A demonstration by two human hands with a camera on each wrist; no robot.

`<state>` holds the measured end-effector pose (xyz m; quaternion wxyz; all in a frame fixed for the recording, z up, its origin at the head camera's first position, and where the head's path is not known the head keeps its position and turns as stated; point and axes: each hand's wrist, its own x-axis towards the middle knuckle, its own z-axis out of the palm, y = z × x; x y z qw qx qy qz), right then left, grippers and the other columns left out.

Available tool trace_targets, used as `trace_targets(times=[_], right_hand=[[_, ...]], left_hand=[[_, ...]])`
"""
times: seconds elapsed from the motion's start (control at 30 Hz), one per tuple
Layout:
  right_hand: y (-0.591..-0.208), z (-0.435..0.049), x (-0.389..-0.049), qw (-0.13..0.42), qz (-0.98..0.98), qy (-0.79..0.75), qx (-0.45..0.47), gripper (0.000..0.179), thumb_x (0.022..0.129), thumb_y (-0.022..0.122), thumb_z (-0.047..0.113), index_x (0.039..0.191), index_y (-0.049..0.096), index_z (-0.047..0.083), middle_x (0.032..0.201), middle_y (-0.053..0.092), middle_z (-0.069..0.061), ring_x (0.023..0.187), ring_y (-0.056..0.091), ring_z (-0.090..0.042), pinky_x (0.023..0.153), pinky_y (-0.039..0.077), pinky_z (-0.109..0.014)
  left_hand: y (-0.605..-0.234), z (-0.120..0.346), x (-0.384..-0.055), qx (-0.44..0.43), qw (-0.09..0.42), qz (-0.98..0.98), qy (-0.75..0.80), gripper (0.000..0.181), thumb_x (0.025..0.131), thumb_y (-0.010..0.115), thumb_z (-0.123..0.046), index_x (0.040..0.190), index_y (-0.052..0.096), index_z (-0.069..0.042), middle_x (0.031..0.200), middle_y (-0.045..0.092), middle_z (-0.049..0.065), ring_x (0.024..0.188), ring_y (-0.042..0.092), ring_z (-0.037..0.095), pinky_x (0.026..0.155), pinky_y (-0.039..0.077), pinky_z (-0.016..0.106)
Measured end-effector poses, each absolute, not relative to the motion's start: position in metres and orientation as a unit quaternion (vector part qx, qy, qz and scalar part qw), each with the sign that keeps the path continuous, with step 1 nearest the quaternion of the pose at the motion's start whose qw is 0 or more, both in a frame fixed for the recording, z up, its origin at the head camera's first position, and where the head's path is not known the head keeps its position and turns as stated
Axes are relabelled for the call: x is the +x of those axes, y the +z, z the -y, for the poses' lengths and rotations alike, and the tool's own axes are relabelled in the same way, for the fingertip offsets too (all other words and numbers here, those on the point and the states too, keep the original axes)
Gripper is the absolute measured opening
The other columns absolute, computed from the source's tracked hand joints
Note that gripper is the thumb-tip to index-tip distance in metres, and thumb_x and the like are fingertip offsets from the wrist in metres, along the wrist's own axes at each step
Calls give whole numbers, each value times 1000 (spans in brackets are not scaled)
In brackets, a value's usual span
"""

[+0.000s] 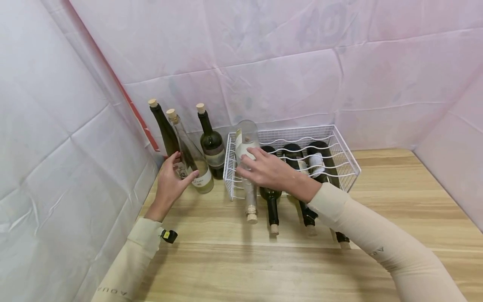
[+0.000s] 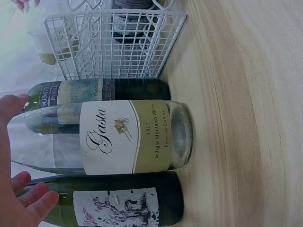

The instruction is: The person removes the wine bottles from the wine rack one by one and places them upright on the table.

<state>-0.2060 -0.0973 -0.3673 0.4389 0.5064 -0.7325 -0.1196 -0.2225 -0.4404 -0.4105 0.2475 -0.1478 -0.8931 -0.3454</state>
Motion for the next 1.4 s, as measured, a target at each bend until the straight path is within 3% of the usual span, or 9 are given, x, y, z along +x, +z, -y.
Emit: trace_targets(times=[0.37, 0.5, 0.7, 0.9, 1.07, 1.13, 1.3, 1.4], right_hand=[[-362, 90, -204, 444, 738, -91, 501, 28, 90, 70, 5, 118, 70, 9, 111, 71, -16, 104, 69, -39, 91, 64, -40], [-357, 88, -203, 448, 741, -68, 496, 26, 91, 73, 9, 116, 70, 8, 111, 72, -16, 104, 70, -38, 87, 65, -39], [-349, 81, -200, 451, 752, -36, 479, 23, 93, 64, 13, 116, 69, 8, 113, 72, -16, 105, 70, -38, 74, 67, -38], [-344, 74, -199, 451, 755, 13, 475, 34, 82, 69, 4, 117, 70, 7, 113, 72, -18, 104, 68, -40, 66, 66, -40], [-340, 69, -198, 447, 762, 58, 465, 42, 76, 70, -5, 116, 70, 8, 114, 71, -18, 103, 66, -39, 73, 65, -44], [-339, 67, -198, 446, 764, 66, 461, 40, 78, 70, -4, 116, 69, 8, 114, 71, -18, 104, 65, -39, 75, 65, -45], [-336, 62, -196, 442, 771, 92, 450, 35, 83, 72, -1, 117, 69, 8, 113, 70, -19, 103, 66, -40, 64, 65, -44], [-334, 60, -194, 432, 777, 119, 442, 35, 84, 71, -5, 118, 69, 6, 113, 69, -20, 102, 66, -39, 69, 64, -43]], left_hand=[[-407, 437, -217, -177, 295, 878, -331, 89, 81, 90, -28, 151, 45, 4, 144, 57, 24, 122, 60, 41, 103, 53, 60], [-405, 436, -215, -184, 317, 871, -327, 87, 81, 90, -27, 149, 47, 5, 144, 57, 24, 121, 60, 42, 101, 53, 58], [-402, 434, -214, -201, 350, 859, -317, 85, 80, 90, -23, 147, 49, 7, 142, 58, 27, 121, 59, 43, 98, 53, 58], [-398, 432, -211, -211, 363, 850, -319, 84, 79, 90, -21, 148, 49, 4, 142, 58, 27, 123, 59, 42, 99, 53, 56], [-393, 429, -210, -227, 378, 839, -320, 83, 77, 91, -16, 147, 50, 3, 140, 58, 27, 122, 60, 41, 98, 54, 55], [-391, 427, -210, -233, 382, 835, -320, 82, 77, 91, -14, 146, 51, 3, 140, 58, 26, 122, 60, 40, 98, 54, 55], [-385, 420, -208, -247, 381, 835, -311, 81, 78, 90, -15, 146, 50, 4, 141, 57, 26, 126, 58, 39, 102, 53, 53], [-381, 416, -207, -258, 380, 834, -305, 81, 79, 90, -17, 146, 49, 5, 142, 57, 27, 126, 57, 40, 102, 53, 53]])
